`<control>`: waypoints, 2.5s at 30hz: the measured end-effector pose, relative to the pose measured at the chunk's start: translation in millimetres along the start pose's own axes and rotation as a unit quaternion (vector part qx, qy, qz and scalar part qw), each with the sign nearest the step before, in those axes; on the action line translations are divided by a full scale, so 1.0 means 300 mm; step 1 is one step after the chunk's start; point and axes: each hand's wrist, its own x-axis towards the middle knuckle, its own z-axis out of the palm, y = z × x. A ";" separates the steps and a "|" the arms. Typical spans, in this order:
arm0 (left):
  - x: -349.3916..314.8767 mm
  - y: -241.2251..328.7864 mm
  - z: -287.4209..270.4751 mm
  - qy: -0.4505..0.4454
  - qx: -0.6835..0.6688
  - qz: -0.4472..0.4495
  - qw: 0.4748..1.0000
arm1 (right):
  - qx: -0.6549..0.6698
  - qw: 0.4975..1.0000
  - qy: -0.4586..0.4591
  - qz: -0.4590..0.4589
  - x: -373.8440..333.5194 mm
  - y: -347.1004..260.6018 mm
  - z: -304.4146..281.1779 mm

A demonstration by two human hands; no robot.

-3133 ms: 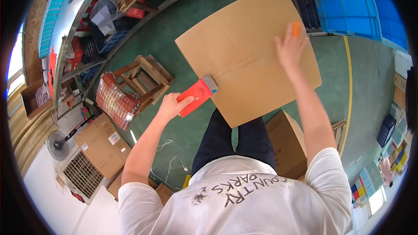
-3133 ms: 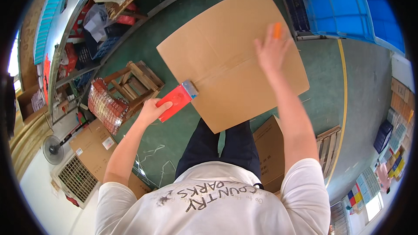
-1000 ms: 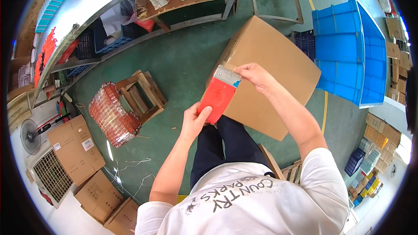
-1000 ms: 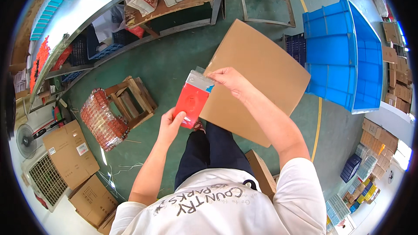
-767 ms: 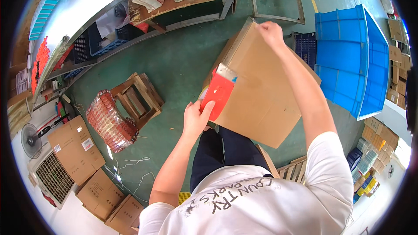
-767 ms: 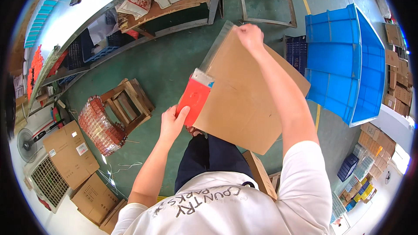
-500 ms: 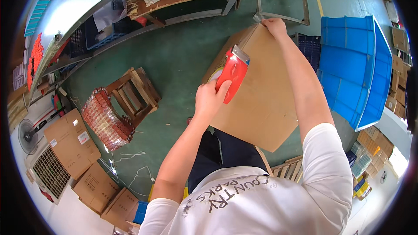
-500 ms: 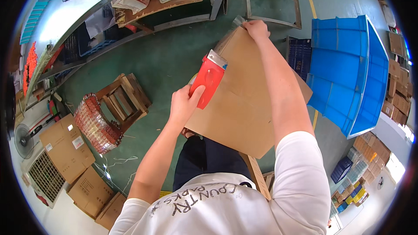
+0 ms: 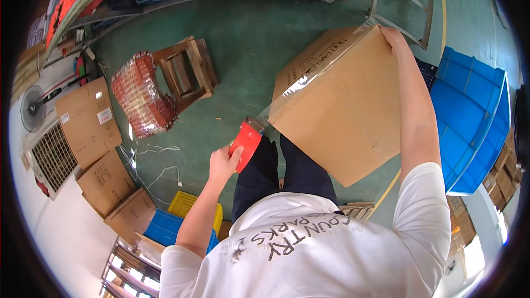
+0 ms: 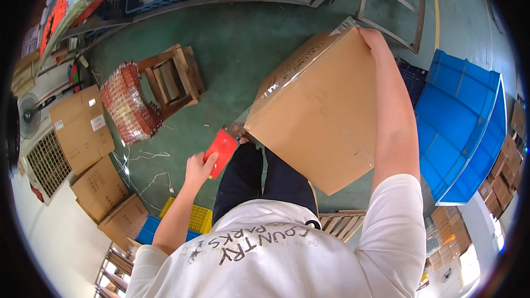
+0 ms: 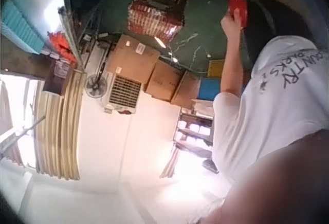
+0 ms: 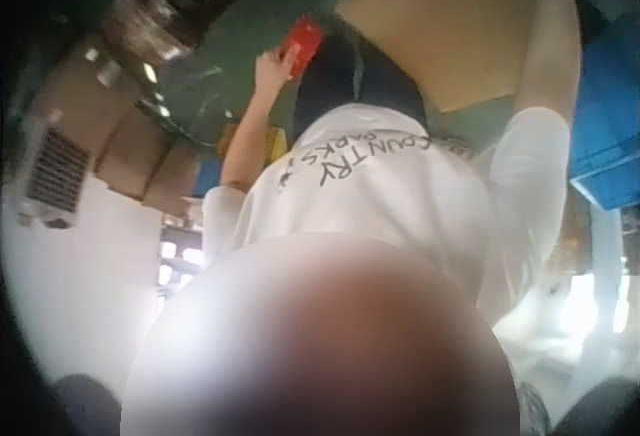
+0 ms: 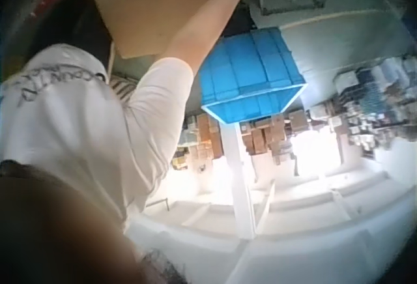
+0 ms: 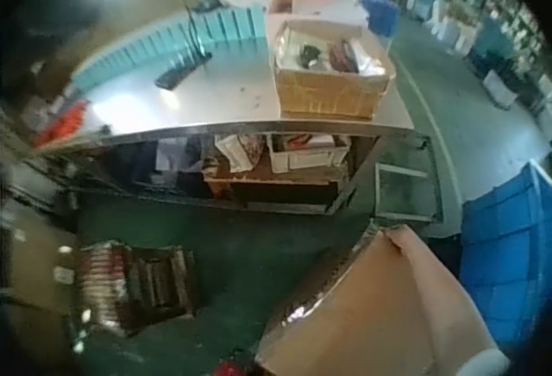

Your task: Assemble a flat cardboard box, seal the bottom with packing tape, and write markings on the exterior with a marker.

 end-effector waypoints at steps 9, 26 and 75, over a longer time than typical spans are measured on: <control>0.123 0.105 0.240 0.090 0.076 0.061 0.991 | -0.080 0.953 -0.052 -0.288 -0.075 0.001 0.067; 0.285 0.188 0.402 0.010 -0.623 -0.264 0.737 | -0.213 0.962 -0.116 -0.127 -0.045 -0.177 0.154; -0.306 -0.048 0.198 -0.299 -0.252 0.243 0.888 | 0.449 0.884 -0.008 0.126 -1.573 0.722 0.527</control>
